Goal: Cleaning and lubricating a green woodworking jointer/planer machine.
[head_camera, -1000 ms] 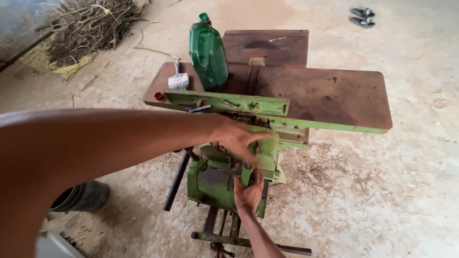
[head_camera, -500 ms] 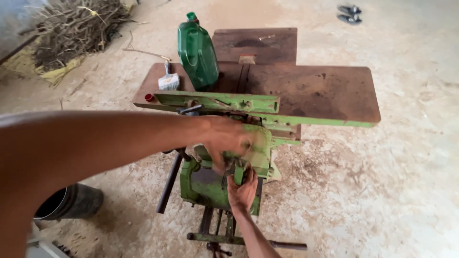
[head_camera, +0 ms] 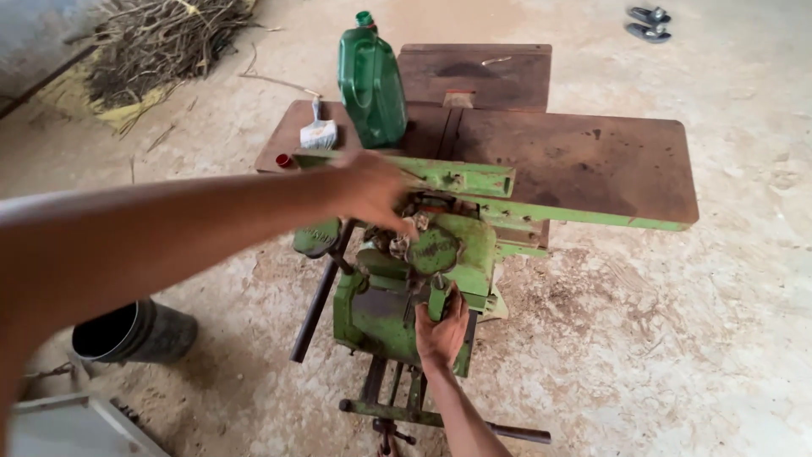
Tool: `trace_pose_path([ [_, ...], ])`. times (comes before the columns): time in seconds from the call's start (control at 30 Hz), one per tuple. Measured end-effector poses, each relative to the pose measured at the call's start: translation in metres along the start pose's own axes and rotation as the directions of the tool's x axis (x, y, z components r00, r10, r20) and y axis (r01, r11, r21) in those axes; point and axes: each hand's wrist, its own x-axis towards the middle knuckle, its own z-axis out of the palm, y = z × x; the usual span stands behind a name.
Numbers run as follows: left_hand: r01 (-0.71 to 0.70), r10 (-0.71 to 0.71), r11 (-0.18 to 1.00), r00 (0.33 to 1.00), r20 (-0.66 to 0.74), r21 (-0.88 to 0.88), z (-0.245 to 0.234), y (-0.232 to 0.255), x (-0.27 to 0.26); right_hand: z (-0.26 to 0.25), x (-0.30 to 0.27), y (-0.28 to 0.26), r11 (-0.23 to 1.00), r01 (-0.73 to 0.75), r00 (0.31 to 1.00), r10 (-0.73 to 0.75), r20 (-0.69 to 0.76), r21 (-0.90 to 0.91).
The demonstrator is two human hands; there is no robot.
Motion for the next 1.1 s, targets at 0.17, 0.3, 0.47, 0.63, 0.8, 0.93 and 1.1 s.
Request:
trace_pose_path([
  [0.17, 0.623, -0.256, 0.517, 0.767, 0.589, -0.586, 0.103, -0.048, -0.023, 0.003, 0.002, 0.006, 0.999, 0.034, 0.999, -0.035, -0.007, -0.017],
  [0.3, 0.616, -0.295, 0.256, 0.784, 0.547, -0.745, 0.153, -0.052, -0.009, -0.003, 0.006, -0.005, 0.994, -0.112, 0.991, 0.112, 0.070, 0.005],
  [0.47, -0.090, 0.094, 0.988, 0.995, -0.025, 0.127, 0.180, -0.064, -0.011, 0.012, 0.001, 0.019, 0.996, 0.055, 0.998, -0.054, 0.024, -0.070],
  [0.63, -0.157, 0.175, 0.982, 0.964, -0.202, 0.101, 0.130, -0.065, -0.026, 0.005, 0.010, 0.014, 1.000, 0.025, 0.999, -0.025, 0.021, -0.019],
  [0.8, 0.675, -0.451, 0.313, 0.725, 0.520, -0.669, 0.043, -0.021, -0.059, 0.002, 0.002, 0.005, 0.999, -0.021, 1.000, 0.022, 0.011, -0.024],
  [0.93, 0.252, -0.252, 0.873, 0.966, 0.056, -0.417, 0.230, -0.086, 0.025, 0.001, 0.005, 0.002, 0.997, 0.075, 0.996, -0.076, -0.042, -0.024],
  [1.1, 0.168, -0.153, 0.983, 0.975, -0.163, 0.079, 0.137, -0.064, -0.019, 0.002, 0.009, 0.008, 0.992, 0.117, 0.991, -0.119, -0.054, -0.041],
])
